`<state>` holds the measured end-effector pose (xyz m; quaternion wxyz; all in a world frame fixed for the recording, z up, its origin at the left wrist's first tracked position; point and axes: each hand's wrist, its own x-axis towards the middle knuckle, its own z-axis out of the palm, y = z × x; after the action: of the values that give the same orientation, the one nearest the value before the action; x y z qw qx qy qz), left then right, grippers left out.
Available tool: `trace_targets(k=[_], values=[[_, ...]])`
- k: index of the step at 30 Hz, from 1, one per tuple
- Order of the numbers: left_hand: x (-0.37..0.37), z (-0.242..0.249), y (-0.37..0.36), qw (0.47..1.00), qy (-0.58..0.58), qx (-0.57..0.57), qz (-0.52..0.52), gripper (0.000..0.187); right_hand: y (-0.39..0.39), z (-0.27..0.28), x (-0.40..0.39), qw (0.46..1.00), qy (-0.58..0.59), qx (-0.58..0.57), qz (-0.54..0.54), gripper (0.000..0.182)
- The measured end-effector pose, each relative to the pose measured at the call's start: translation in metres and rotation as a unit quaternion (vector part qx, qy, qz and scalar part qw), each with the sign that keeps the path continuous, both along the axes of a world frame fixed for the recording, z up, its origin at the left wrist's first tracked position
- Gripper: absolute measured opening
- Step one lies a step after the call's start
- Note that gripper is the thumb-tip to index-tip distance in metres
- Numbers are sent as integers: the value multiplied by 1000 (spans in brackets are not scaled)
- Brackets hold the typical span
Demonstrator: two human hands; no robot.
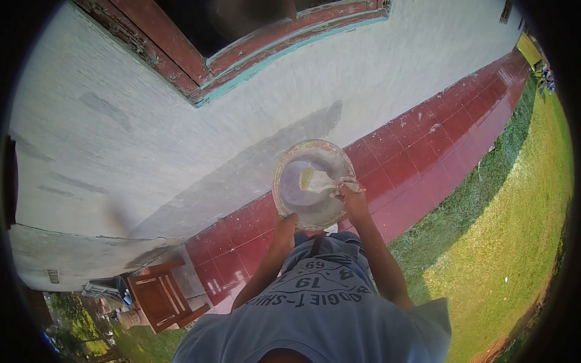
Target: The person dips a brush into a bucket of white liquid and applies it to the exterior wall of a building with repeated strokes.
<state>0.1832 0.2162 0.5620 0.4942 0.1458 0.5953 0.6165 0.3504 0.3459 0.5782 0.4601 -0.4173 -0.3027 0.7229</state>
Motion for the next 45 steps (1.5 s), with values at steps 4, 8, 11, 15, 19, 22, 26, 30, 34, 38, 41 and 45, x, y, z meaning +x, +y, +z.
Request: trace_targets(k=[4,8,11,15,19,22,26,30,34,38,41,45], values=[[0,1,-2,999,-38,-5,28,59,-3,-27,14,993,-79,33,79,13],[-5,-12,-1,999,-13,-11,38,58,-7,-37,16,990,-93,-29,101,19],[-15,-21,0,999,-16,-21,43,58,-9,-17,10,982,-139,-49,114,19],[-31,-34,6,1000,-10,-19,4,58,4,0,10,977,-142,-79,136,25],[-44,-26,27,998,-48,-35,1,61,24,-20,12,980,-136,-49,136,25],[-41,12,51,994,-72,-77,-3,64,44,-38,10,982,51,-180,4,26],[-66,-40,76,992,-66,-95,-40,66,72,-36,24,966,197,-156,-64,22],[-64,-42,113,979,-57,-183,-73,41,126,-88,36,917,284,-153,-234,21],[-78,-102,119,906,244,-197,-284,14,218,-187,40,910,258,-136,-295,26],[-68,-144,115,689,540,-267,-404,14,332,-300,-5,908,238,-91,-333,25],[-71,-181,105,925,-61,-372,43,14,397,-344,-56,887,305,-29,-345,22],[-67,-193,105,914,-135,-327,200,56,431,-419,-109,886,295,-55,-354,20]])
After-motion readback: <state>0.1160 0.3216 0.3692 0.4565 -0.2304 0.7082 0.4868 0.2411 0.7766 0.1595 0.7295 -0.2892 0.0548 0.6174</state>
